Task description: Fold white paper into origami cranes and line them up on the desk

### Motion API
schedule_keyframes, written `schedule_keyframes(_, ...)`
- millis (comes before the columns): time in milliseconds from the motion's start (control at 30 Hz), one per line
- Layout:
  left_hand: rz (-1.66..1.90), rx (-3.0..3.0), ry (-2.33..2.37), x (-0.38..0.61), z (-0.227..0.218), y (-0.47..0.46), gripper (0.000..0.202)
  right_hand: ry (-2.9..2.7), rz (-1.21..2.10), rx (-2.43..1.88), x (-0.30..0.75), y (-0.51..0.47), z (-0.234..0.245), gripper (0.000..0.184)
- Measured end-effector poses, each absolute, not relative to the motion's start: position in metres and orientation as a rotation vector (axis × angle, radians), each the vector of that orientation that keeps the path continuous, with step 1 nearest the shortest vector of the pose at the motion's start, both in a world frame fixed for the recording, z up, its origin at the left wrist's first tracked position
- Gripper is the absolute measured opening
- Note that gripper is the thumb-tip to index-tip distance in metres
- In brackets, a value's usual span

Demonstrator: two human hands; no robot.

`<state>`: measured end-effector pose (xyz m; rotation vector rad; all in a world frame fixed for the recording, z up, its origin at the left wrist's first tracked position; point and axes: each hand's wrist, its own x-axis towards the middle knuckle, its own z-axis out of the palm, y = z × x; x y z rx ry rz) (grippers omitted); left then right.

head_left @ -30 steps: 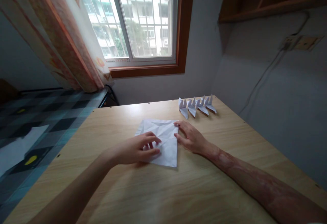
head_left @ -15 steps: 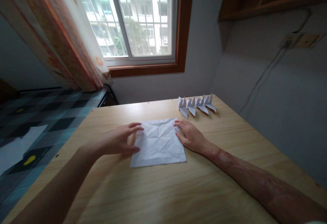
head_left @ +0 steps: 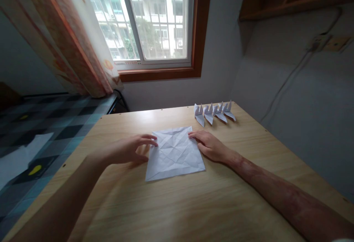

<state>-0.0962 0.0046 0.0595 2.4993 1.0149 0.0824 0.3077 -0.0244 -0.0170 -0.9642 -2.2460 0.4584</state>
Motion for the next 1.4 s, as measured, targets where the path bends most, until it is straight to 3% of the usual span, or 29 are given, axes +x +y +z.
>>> schedule_keyframes(267,0.185,2.472,0.983,-0.096,0.060,0.008,0.049,-2.363,0.503,-0.913,0.324,-0.024,-0.001,0.055)
schedule_keyframes(433,0.116,2.396,0.974,-0.107,0.061,0.010,0.042,-2.483,0.503,-0.861,0.332,-0.028,0.014,0.047)
schedule_keyframes(600,0.151,2.436,0.974,-0.105,0.056,0.013,0.044,-2.497,0.588,-0.860,0.342,-0.029,0.020,0.068)
schedule_keyframes(733,0.172,2.464,0.993,-0.100,0.057,0.009,0.059,-2.511,0.664,-0.847,0.348,-0.029,0.020,0.084)
schedule_keyframes(967,0.199,2.536,1.087,-0.087,0.055,0.007,0.060,-2.489,0.540,-0.845,0.342,-0.023,0.009,0.056)
schedule_keyframes(1167,0.067,2.515,1.080,-0.087,0.058,0.003,0.101,-2.478,0.264,-0.787,0.338,-0.016,-0.003,0.032)
schedule_keyframes(1400,-0.026,2.497,1.113,-0.092,0.058,0.000,0.115,-2.373,0.287,-0.737,0.332,-0.019,-0.007,0.023)
